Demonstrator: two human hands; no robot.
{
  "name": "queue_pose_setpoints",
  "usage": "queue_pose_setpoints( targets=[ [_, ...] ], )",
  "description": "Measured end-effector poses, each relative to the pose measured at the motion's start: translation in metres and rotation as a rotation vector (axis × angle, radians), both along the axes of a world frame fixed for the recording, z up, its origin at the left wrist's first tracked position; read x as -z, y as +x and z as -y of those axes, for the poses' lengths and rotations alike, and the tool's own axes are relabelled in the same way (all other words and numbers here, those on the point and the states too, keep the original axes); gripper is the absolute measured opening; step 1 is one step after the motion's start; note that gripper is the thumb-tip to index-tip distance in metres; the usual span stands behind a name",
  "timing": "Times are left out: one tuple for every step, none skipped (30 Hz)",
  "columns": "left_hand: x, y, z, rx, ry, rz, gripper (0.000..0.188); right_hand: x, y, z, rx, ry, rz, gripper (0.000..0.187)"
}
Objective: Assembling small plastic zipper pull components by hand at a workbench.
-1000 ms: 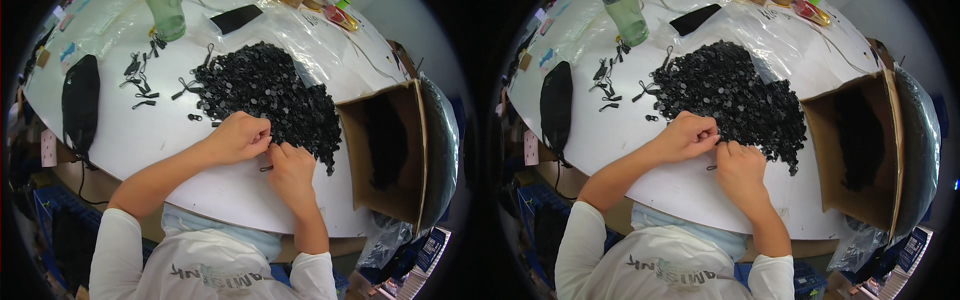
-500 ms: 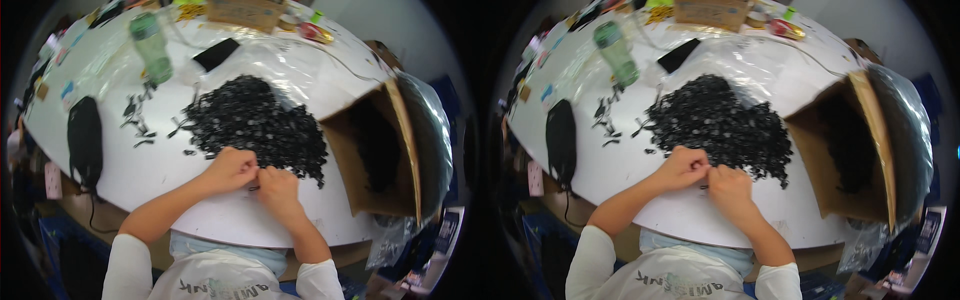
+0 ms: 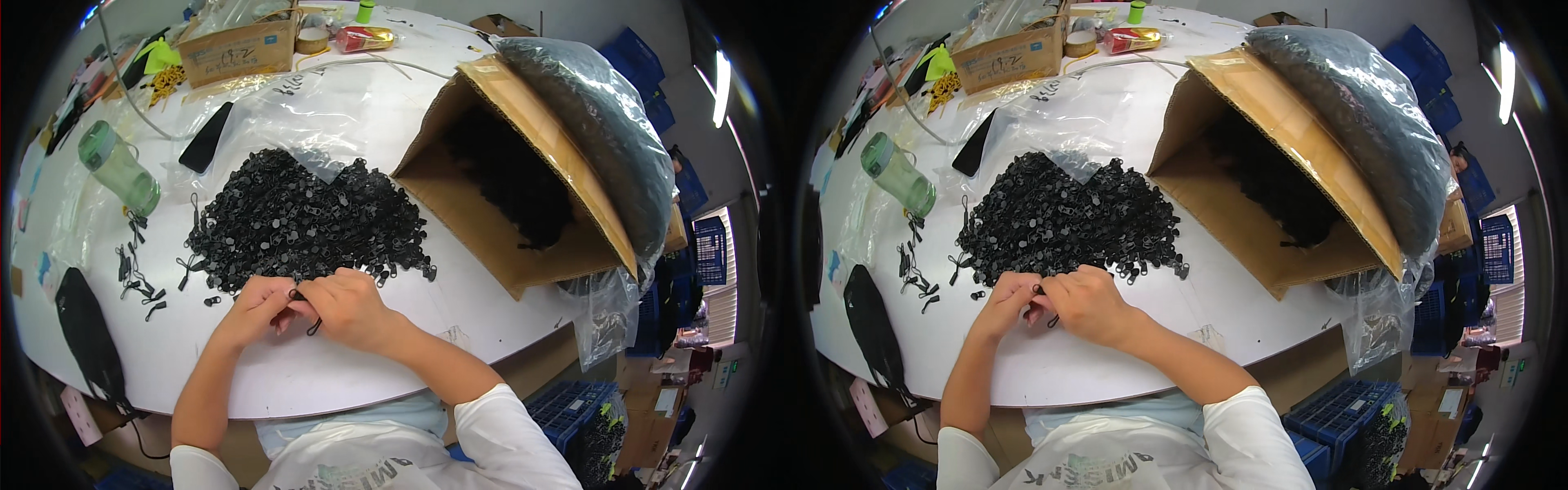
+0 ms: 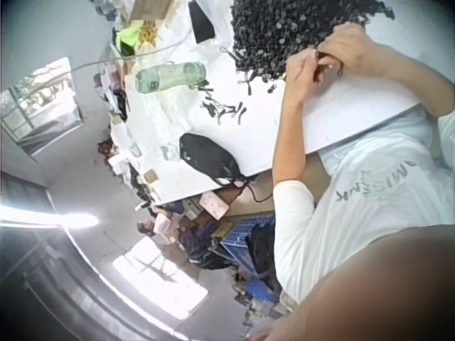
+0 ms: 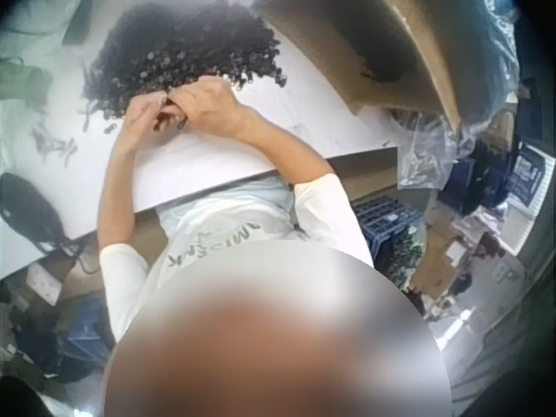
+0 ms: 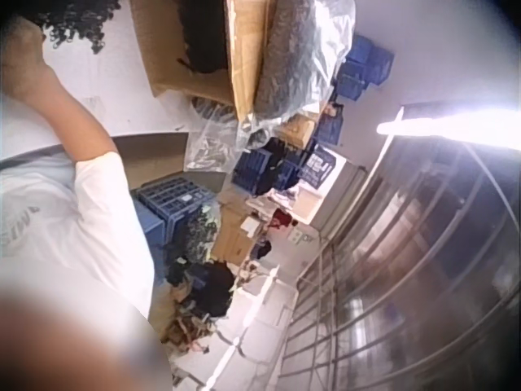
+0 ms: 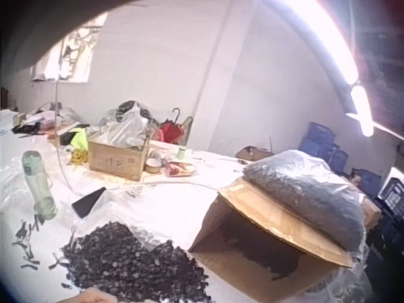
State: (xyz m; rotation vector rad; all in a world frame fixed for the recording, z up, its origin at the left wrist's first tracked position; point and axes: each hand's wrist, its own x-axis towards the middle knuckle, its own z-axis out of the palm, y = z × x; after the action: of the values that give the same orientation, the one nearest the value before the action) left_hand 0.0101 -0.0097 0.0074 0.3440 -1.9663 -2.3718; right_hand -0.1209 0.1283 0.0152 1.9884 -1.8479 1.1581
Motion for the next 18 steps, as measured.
queue_pose_setpoints(
  targets=[
    [0.002, -0.001, 0.001, 0.006, -0.003, -0.001, 0.032, 0.000, 0.000, 0.000, -0.058, 0.021, 0.010, 0.014],
    [0.005, 0.002, 0.003, -0.002, 0.024, -0.001, 0.032, 0.000, 0.001, 0.000, -0.061, 0.025, 0.011, 0.013],
    [0.006, 0.004, 0.005, -0.011, 0.052, 0.001, 0.031, 0.000, 0.001, 0.000, -0.063, 0.021, 0.017, 0.013],
    [0.005, 0.004, 0.005, -0.013, 0.048, 0.007, 0.031, -0.001, -0.001, 0.001, -0.066, 0.027, 0.011, 0.013],
    [0.003, 0.003, 0.004, -0.019, 0.010, -0.003, 0.028, -0.001, -0.002, 0.000, -0.067, 0.037, 0.007, 0.014],
    [0.002, 0.003, 0.003, -0.024, -0.029, -0.014, 0.026, 0.001, -0.002, 0.000, -0.068, 0.036, 0.015, 0.014],
    [0.002, 0.003, 0.003, -0.024, -0.031, -0.005, 0.026, 0.003, -0.003, 0.000, -0.079, 0.045, 0.007, 0.014],
    [0.002, 0.002, 0.004, -0.048, -0.118, -0.015, 0.023, 0.003, -0.005, 0.000, -0.086, 0.052, -0.004, 0.015],
    [0.001, 0.001, 0.004, -0.070, -0.205, -0.027, 0.021, 0.003, -0.005, -0.002, -0.081, 0.048, 0.001, 0.015],
    [0.002, 0.001, 0.003, -0.063, -0.209, -0.024, 0.021, 0.002, -0.005, -0.004, -0.088, 0.079, -0.024, 0.017],
    [0.004, -0.002, 0.003, -0.228, -0.383, -0.067, 0.020, 0.000, -0.008, -0.006, -0.083, 0.111, -0.056, 0.018],
    [0.005, -0.003, 0.001, -0.393, -0.552, -0.114, 0.020, 0.000, -0.010, -0.006, -0.061, 0.110, -0.059, 0.018],
    [0.007, 0.001, 0.000, -0.414, -0.594, -0.107, 0.020, 0.002, -0.009, -0.001, -0.126, 0.112, -0.034, 0.018],
    [0.010, -0.002, -0.006, -0.456, -0.570, -0.177, 0.019, 0.005, -0.010, -0.001, -0.180, 0.122, -0.010, 0.019],
    [0.013, -0.003, -0.014, -0.500, -0.542, -0.238, 0.018, 0.008, -0.006, 0.000, -0.149, 0.132, -0.008, 0.019],
    [0.009, -0.004, -0.018, -0.476, -0.489, -0.225, 0.016, 0.012, -0.001, 0.001, -0.115, 0.183, 0.050, 0.019],
    [0.009, -0.005, -0.019, -0.452, -0.477, -0.231, 0.016, 0.010, -0.001, 0.000, -0.084, 0.229, 0.106, 0.019],
    [0.010, -0.006, -0.019, -0.436, -0.392, -0.210, 0.016, 0.004, -0.005, -0.003, -0.117, 0.420, 0.173, 0.017]
  ],
)
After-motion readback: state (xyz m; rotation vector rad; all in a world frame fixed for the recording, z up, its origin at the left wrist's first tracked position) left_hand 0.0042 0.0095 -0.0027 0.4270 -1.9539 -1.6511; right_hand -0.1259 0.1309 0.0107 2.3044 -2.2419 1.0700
